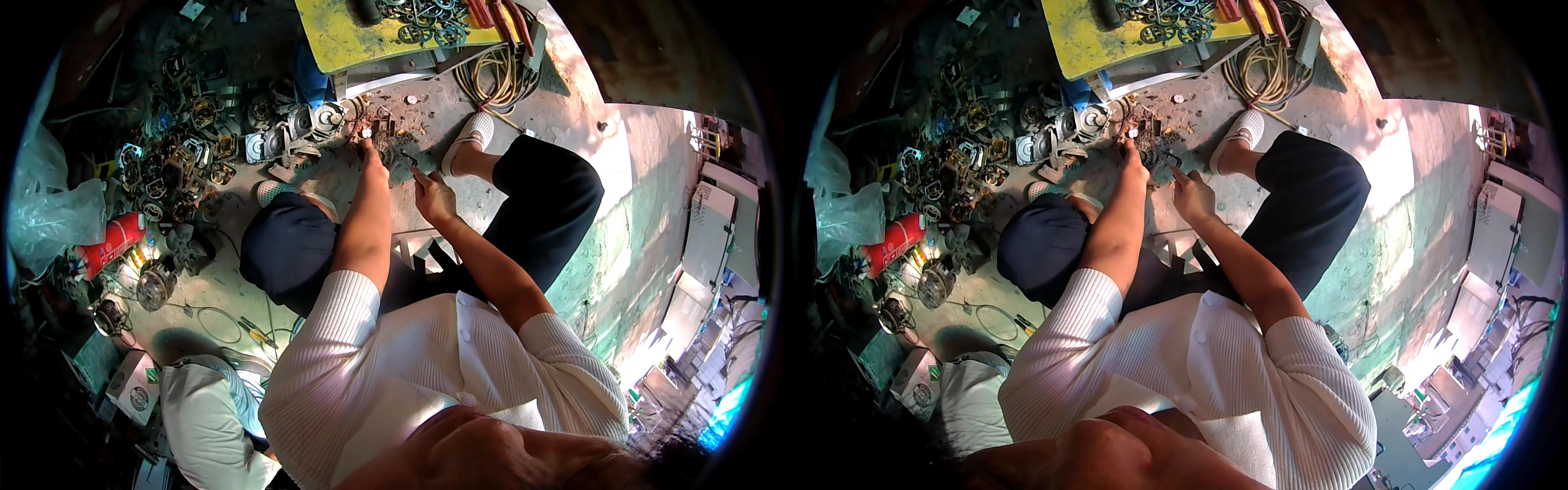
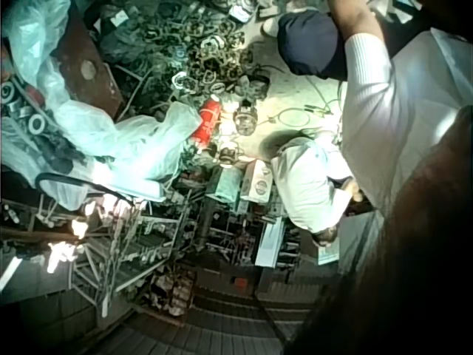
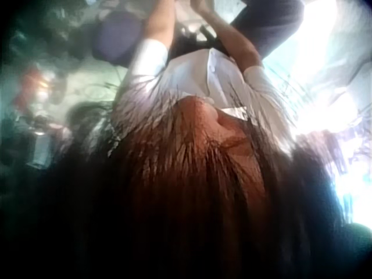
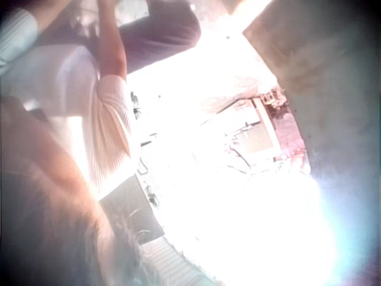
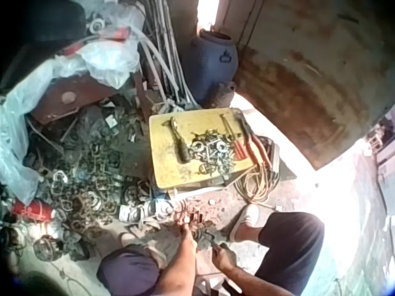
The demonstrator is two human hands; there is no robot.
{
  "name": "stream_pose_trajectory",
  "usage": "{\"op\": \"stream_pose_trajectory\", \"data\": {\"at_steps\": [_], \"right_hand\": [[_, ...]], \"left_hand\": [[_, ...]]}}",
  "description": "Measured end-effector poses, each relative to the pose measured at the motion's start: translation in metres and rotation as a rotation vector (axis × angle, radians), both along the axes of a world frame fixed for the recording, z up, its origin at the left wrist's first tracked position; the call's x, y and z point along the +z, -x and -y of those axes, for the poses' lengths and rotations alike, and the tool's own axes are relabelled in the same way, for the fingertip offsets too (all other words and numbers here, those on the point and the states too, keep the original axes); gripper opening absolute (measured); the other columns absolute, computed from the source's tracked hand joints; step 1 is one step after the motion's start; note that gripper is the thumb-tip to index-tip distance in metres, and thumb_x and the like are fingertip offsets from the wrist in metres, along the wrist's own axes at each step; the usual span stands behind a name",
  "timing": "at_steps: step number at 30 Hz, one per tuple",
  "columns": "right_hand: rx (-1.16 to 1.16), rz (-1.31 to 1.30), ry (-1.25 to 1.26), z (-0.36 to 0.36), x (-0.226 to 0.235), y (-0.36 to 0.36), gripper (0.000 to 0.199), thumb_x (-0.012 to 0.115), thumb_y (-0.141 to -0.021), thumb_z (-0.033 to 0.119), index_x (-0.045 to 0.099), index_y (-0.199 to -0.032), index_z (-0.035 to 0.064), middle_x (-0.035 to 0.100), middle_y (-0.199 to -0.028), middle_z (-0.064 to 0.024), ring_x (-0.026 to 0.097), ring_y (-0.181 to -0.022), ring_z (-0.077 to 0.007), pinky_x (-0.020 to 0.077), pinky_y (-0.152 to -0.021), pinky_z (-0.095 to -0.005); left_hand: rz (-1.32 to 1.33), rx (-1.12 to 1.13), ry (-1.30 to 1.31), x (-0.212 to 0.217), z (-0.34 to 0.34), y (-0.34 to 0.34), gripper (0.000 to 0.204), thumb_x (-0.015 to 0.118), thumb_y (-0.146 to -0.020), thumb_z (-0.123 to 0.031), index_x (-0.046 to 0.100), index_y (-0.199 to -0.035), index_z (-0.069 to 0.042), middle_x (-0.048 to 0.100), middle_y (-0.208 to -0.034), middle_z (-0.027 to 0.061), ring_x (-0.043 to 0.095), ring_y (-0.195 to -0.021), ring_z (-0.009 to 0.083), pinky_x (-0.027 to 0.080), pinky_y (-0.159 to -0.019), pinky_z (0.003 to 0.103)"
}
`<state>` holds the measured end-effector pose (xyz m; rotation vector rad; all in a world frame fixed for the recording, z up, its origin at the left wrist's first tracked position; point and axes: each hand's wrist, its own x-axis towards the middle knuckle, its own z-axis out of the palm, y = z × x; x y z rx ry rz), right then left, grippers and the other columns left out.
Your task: The person disassembles a metal mechanical component using pliers and a screwdriver, removing small screws and internal parts while sitting in a workshop.
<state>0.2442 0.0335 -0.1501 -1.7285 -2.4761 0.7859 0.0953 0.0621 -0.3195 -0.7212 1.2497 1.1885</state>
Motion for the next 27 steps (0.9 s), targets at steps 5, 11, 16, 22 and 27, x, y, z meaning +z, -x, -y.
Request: {"op": "stream_pose_trajectory", "data": {"at_steps": [5,11,16,22,27], "right_hand": [[0.058,-0.026,-0.034,-0.003,-0.005,0.002,0.033,0.057,-0.091,0.019,0.064,-0.123,0.0227,0.063,-0.088,-0.0123,0.064,-0.073,-0.0358,0.0531,-0.066,-0.0455],[-0.121,-0.359,0.179,-0.023,-0.043,0.002,0.034,0.058,-0.088,0.016,0.066,-0.120,0.0166,0.068,-0.089,-0.0190,0.065,-0.078,-0.0403,0.0525,-0.070,-0.0449],[0.003,-0.158,0.225,-0.062,-0.014,0.042,0.032,0.056,-0.089,0.017,0.066,-0.118,0.0113,0.068,-0.088,-0.0234,0.067,-0.084,-0.0394,0.0527,-0.072,-0.0420],[-0.133,-0.199,0.236,-0.026,-0.007,0.015,0.031,0.058,-0.089,0.018,0.066,-0.118,0.0095,0.067,-0.091,-0.0243,0.065,-0.086,-0.0421,0.0520,-0.075,-0.0445],[-0.176,-0.130,0.202,-0.017,0.005,-0.009,0.031,0.057,-0.090,0.020,0.066,-0.119,0.0148,0.066,-0.090,-0.0257,0.064,-0.085,-0.0428,0.0518,-0.074,-0.0457]], "left_hand": [[-0.009,0.016,0.043,-0.015,-0.001,0.012,0.110,0.051,-0.079,-0.079,0.018,-0.154,-0.004,0.014,-0.162,0.0112,0.009,-0.149,0.0238,0.010,-0.119,0.043],[-0.192,-0.266,0.227,0.032,0.002,0.001,0.111,0.062,-0.073,-0.077,0.038,-0.141,0.008,0.042,-0.146,0.0162,0.042,-0.132,0.0282,0.039,-0.104,0.040],[-0.227,-0.355,0.431,-0.028,0.005,0.014,0.102,0.056,-0.070,-0.085,0.064,-0.115,0.006,0.061,-0.119,0.0145,0.058,-0.098,0.0194,0.050,-0.079,0.036],[-0.193,-0.070,0.247,-0.055,0.001,0.007,0.106,0.062,-0.075,-0.076,0.047,-0.136,0.009,0.054,-0.135,0.0170,0.054,-0.114,0.0224,0.043,-0.098,0.038],[-0.194,-0.196,0.331,0.011,-0.006,-0.008,0.108,0.068,-0.072,-0.072,0.043,-0.137,0.010,0.051,-0.138,0.0156,0.053,-0.117,0.0218,0.044,-0.098,0.038]]}}
